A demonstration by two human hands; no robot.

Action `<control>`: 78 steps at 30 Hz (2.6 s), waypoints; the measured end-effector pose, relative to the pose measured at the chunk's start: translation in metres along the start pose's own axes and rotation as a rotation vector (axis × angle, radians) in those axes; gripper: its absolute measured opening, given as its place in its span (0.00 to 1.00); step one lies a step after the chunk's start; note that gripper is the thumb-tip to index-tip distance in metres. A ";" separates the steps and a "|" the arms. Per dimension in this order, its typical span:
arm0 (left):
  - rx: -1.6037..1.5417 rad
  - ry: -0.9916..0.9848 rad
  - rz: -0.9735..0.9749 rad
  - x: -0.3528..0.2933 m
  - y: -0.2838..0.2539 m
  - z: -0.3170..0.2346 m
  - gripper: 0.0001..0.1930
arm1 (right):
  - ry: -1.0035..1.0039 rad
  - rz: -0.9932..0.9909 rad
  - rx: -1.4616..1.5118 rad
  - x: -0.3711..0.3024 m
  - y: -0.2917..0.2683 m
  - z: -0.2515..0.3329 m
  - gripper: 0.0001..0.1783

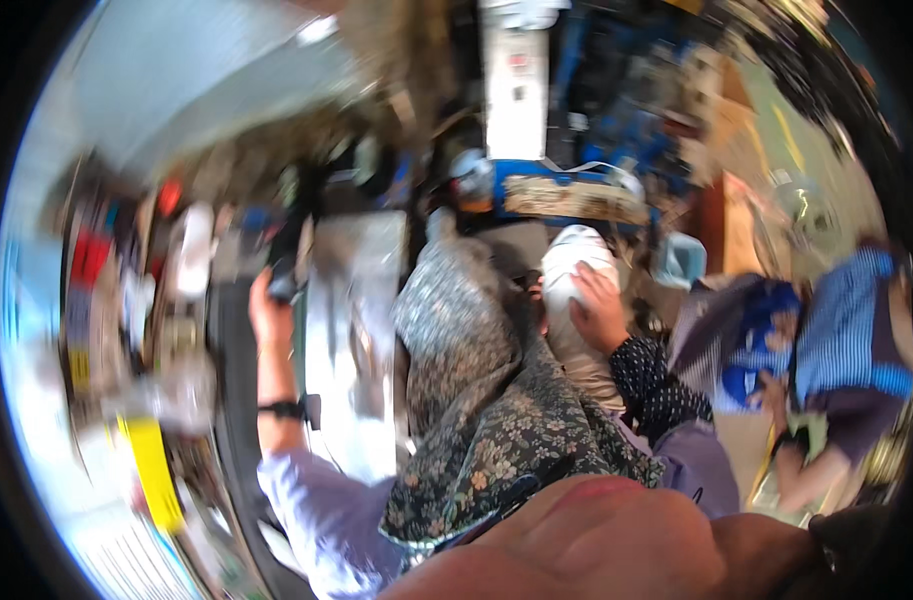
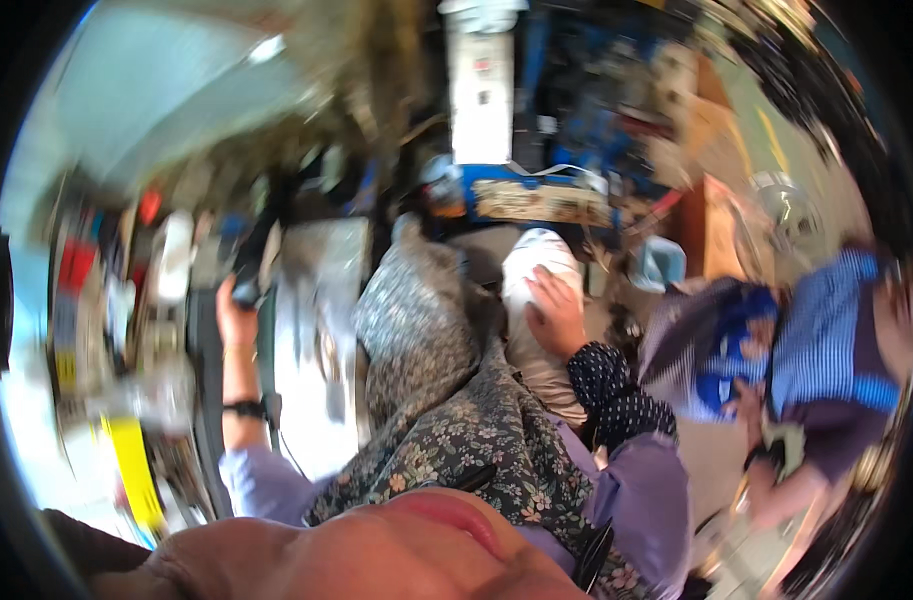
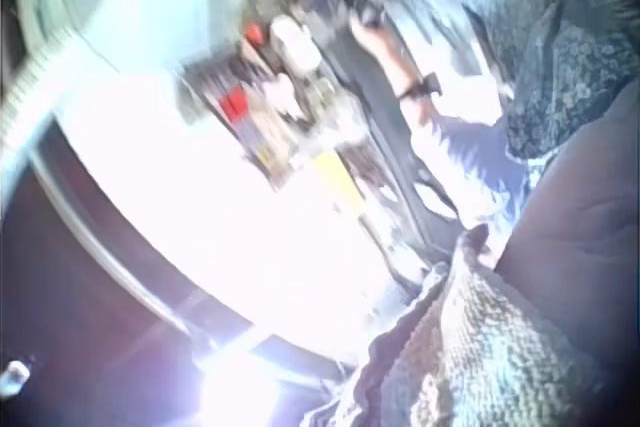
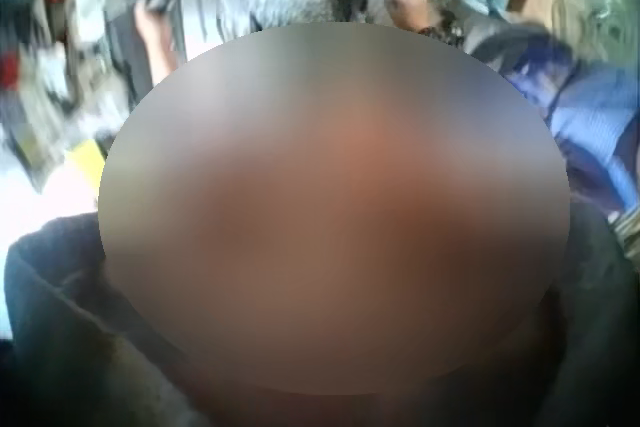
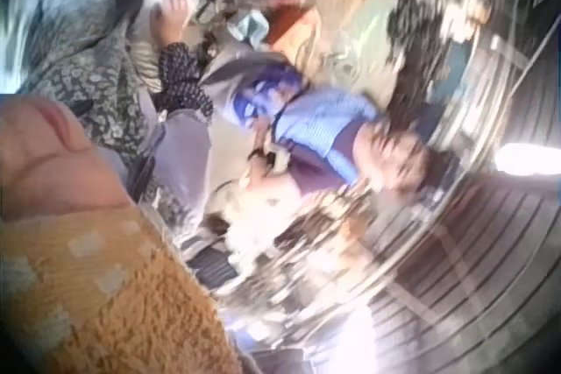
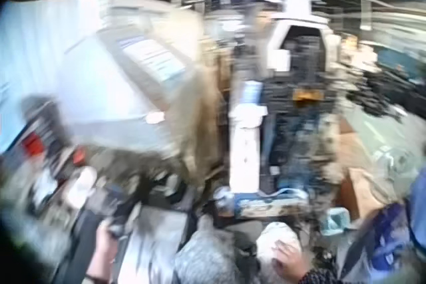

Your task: Operating a shoe-lasting machine to shape and attach shoe uppers to lasts.

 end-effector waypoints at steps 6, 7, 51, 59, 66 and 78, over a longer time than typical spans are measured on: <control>0.128 0.030 0.139 -0.027 0.069 -0.029 0.23 | 0.044 -0.018 0.001 -0.036 -0.026 -0.019 0.29; 0.187 0.105 0.105 -0.041 0.060 -0.047 0.23 | 0.046 -0.059 -0.005 -0.036 -0.030 -0.013 0.29; 1.186 0.426 0.556 -0.071 0.062 0.145 0.21 | 0.089 0.015 -0.065 0.010 -0.004 -0.005 0.22; 1.444 0.607 0.501 -0.108 0.058 0.195 0.24 | -0.005 -0.078 0.041 0.019 -0.010 -0.016 0.13; 1.019 0.178 0.400 -0.098 0.099 0.211 0.23 | 0.155 -0.157 -0.006 -0.028 -0.012 -0.041 0.12; 1.648 0.761 0.645 -0.205 0.175 0.230 0.41 | 0.105 -0.214 0.059 -0.017 -0.111 0.029 0.13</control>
Point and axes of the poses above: each hand's wrist, its own x-axis towards the middle knuckle, its own y-axis out of the palm, z = x × y, the point moved 7 cm from there along x, towards the middle knuckle, and after that the axes turned 14 degrees about -x, right-handed, at the moved point
